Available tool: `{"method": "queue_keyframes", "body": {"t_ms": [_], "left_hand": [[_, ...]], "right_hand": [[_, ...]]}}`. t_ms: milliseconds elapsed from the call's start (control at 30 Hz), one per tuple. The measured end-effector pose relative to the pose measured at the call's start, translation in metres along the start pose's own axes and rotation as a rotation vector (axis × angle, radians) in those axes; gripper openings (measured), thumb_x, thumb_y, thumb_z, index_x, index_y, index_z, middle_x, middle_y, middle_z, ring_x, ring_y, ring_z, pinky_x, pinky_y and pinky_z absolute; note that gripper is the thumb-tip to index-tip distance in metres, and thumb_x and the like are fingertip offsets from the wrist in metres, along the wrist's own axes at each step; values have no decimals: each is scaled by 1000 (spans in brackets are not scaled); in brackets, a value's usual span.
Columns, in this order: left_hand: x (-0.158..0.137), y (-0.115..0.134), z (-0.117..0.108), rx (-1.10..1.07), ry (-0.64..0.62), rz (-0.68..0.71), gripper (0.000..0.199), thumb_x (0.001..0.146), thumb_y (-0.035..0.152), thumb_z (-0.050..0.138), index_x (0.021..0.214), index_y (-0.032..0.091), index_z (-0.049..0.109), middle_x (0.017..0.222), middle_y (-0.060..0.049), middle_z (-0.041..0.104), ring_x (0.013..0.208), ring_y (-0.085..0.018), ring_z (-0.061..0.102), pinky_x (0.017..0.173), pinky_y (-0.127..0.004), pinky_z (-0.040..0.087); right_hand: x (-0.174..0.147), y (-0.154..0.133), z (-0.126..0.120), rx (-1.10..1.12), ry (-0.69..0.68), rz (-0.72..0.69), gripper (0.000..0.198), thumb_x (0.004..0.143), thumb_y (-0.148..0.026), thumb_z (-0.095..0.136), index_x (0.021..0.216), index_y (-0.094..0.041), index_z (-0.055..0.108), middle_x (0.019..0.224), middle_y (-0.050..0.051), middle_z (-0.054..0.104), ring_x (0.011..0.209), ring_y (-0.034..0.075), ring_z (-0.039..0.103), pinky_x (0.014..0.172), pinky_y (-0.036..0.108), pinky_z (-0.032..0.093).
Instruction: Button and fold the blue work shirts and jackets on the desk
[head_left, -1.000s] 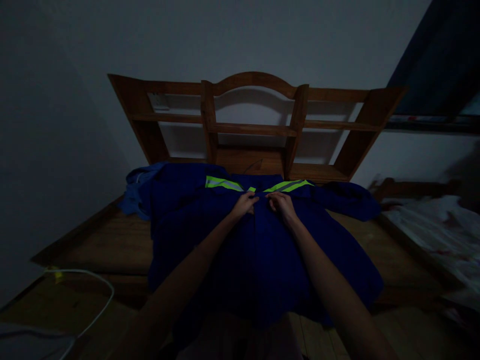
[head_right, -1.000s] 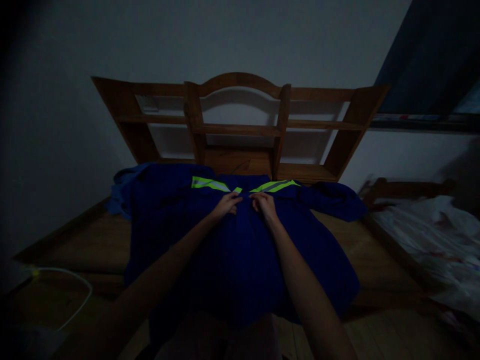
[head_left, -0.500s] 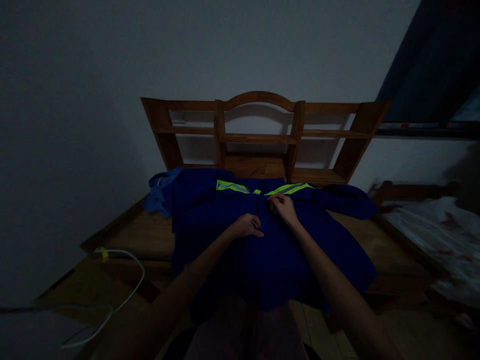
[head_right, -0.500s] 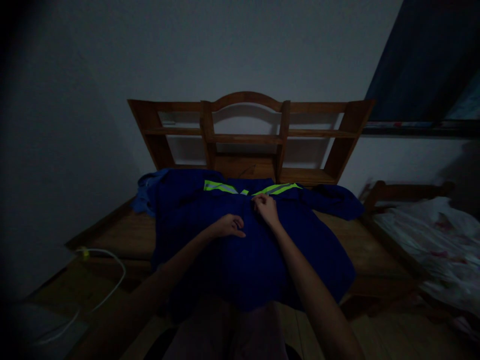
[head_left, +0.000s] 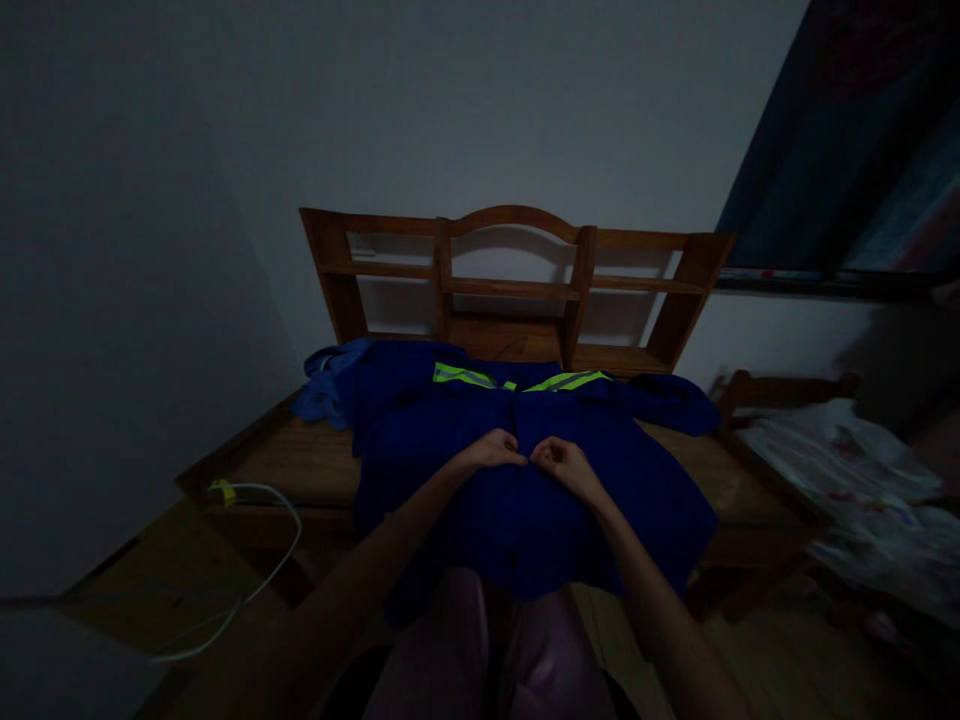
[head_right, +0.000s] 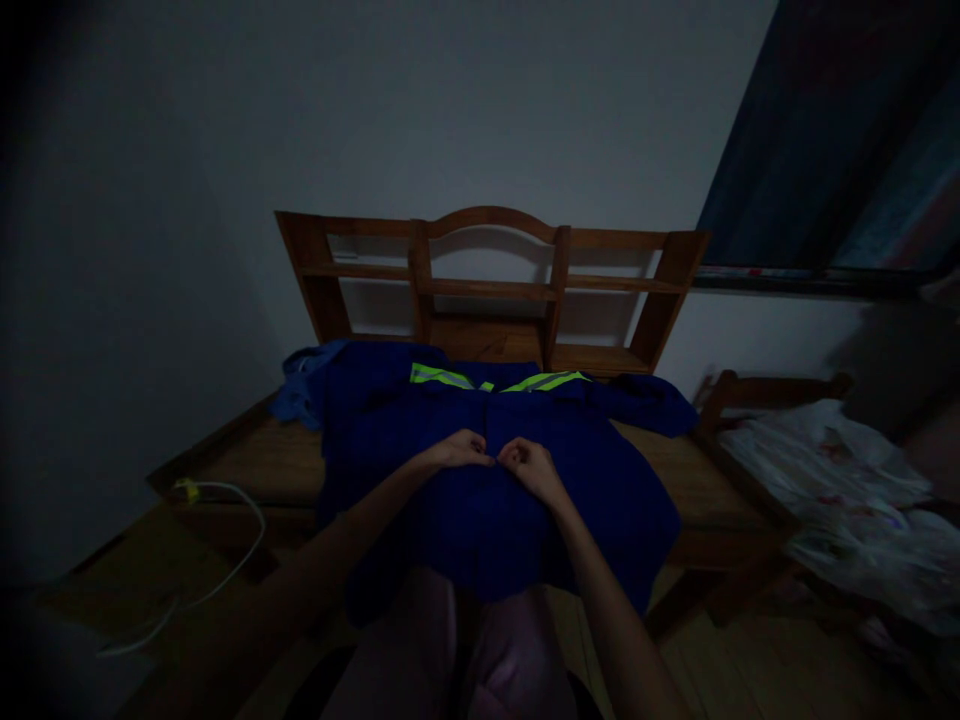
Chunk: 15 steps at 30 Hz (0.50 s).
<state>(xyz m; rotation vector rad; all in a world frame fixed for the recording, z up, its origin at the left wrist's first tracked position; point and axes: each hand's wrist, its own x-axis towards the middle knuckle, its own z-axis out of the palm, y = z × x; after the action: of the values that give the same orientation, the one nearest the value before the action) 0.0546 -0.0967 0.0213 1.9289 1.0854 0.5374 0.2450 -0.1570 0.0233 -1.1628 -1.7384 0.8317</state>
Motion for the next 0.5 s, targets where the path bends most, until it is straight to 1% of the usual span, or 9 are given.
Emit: {"method": "queue_keyframes", "body": {"t_ms": [67, 167, 267, 400, 500], "left_hand": [[-1, -1, -1, -3, -7, 3, 36, 54, 47, 68, 56, 15, 52, 51, 6, 44, 48, -8, 37, 45, -19, 25], [-2, 2, -4, 3, -29, 5, 37, 52, 47, 71, 55, 15, 52, 51, 6, 45, 47, -8, 37, 44, -20, 24], [-5, 9, -11, 53, -107, 38, 39, 49, 48, 75, 55, 15, 54, 51, 5, 48, 48, -9, 39, 45, -21, 24], [-5, 19, -22, 103, -216, 94, 40, 55, 53, 71, 58, 15, 58, 56, 3, 52, 50, -10, 42, 47, -20, 26], [-1, 24, -25, 135, -246, 53, 42, 55, 55, 70, 57, 15, 58, 53, 4, 50, 49, -10, 40, 47, -20, 27]], "right_hand": [[-2, -1, -1, 9, -31, -31, 17, 70, -30, 61, 81, -17, 64, 70, 2, 61, 61, 12, 52, 53, 20, 38], [-5, -4, -2, 21, -42, -47, 21, 70, -33, 64, 83, -17, 65, 71, 2, 60, 63, 12, 52, 54, 21, 38], [-6, -6, -2, 21, -57, -44, 22, 70, -37, 65, 81, -17, 65, 71, 2, 61, 64, 13, 53, 54, 21, 38], [-7, -8, -3, 42, -12, -25, 25, 72, -41, 64, 79, -17, 65, 68, 2, 60, 61, 13, 52, 53, 21, 38], [-8, -9, -3, 89, 26, -6, 26, 73, -43, 62, 79, -18, 64, 63, 1, 58, 54, 11, 50, 49, 21, 36]]}}
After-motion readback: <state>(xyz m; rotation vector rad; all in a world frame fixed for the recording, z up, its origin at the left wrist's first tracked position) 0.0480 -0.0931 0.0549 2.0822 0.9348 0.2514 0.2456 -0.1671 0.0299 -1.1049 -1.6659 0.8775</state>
